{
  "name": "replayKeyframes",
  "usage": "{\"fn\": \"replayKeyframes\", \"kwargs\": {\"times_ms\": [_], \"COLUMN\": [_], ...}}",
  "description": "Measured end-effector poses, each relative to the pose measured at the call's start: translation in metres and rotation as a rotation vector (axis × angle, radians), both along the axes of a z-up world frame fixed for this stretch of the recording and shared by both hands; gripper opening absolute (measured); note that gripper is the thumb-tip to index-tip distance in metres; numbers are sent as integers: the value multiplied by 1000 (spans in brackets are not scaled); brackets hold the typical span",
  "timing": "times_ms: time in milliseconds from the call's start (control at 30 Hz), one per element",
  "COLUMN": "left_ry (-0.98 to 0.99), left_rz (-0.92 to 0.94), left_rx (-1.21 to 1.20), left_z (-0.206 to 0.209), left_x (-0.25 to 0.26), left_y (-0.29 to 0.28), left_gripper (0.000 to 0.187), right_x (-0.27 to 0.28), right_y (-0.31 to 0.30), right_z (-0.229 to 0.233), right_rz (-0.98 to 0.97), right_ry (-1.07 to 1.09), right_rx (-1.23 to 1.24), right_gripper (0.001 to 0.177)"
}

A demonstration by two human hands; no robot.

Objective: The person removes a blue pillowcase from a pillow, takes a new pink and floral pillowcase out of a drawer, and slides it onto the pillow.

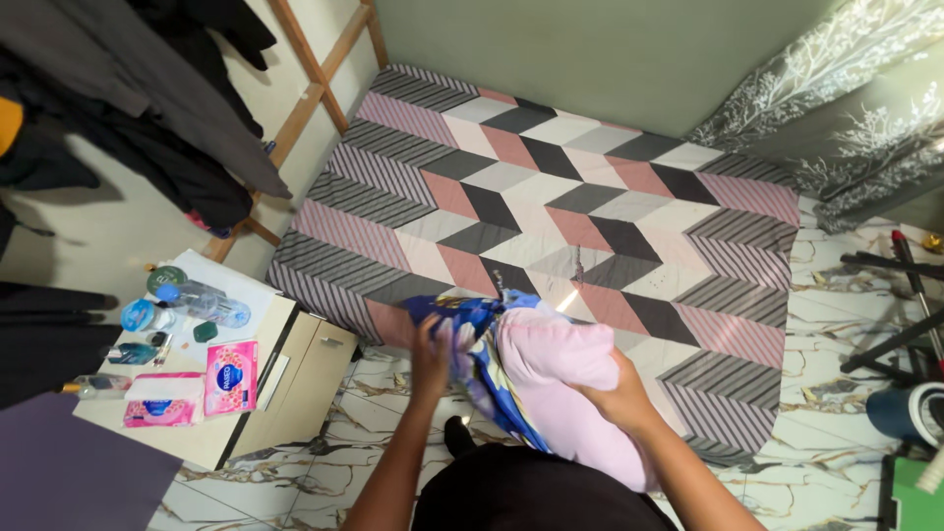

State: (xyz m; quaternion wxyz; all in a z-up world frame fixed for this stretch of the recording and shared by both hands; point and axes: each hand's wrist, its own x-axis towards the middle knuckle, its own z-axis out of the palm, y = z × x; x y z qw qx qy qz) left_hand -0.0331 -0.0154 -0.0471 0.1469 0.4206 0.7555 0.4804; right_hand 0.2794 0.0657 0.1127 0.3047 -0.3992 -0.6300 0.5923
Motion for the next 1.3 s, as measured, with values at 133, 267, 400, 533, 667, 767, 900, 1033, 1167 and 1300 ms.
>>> {"fn": "replayKeyframes", "kwargs": {"times_ms": [133, 267, 400, 533, 667, 767, 900, 1033, 1167, 1300], "left_ry": [-271, -578, -892, -757, -146, 142, 3, -11, 0, -104], "left_rz": [165, 271, 178, 334, 482, 644, 587, 554, 356, -177], "left_rx": [-351, -344, 10, -79, -299, 267, -109, -102, 64, -57], "left_z": [-73, -90, -94, -99, -100, -93, -69, -31, -36, -65], "left_x": [-33, -42, -49, -56, -58, -76, -109, -110, -98, -30], "left_y": [-23, -1, 32, 50, 49, 49, 88, 108, 133, 118], "left_gripper": [70, 75, 75, 65, 50, 45, 39, 36, 38, 45], "right_x": [23, 57, 86, 110, 123, 146, 175, 183, 192, 163], "right_y": [8, 15, 3, -24, -35, -44, -56, -77, -39, -1], "right_z": [7, 42, 42, 20, 8, 22, 71, 104, 98, 99], "right_rz": [-35, -46, -53, -13, -472, -701, -877, -995, -1119, -1053], "right_ry": [-117, -45, -62, -147, -241, -252, -128, 131, -61, 83], "right_rx": [208, 131, 148, 202, 145, 135, 459, 381, 297, -253], "right_gripper": [61, 53, 55, 54, 47, 28, 27, 18, 29, 62]}}
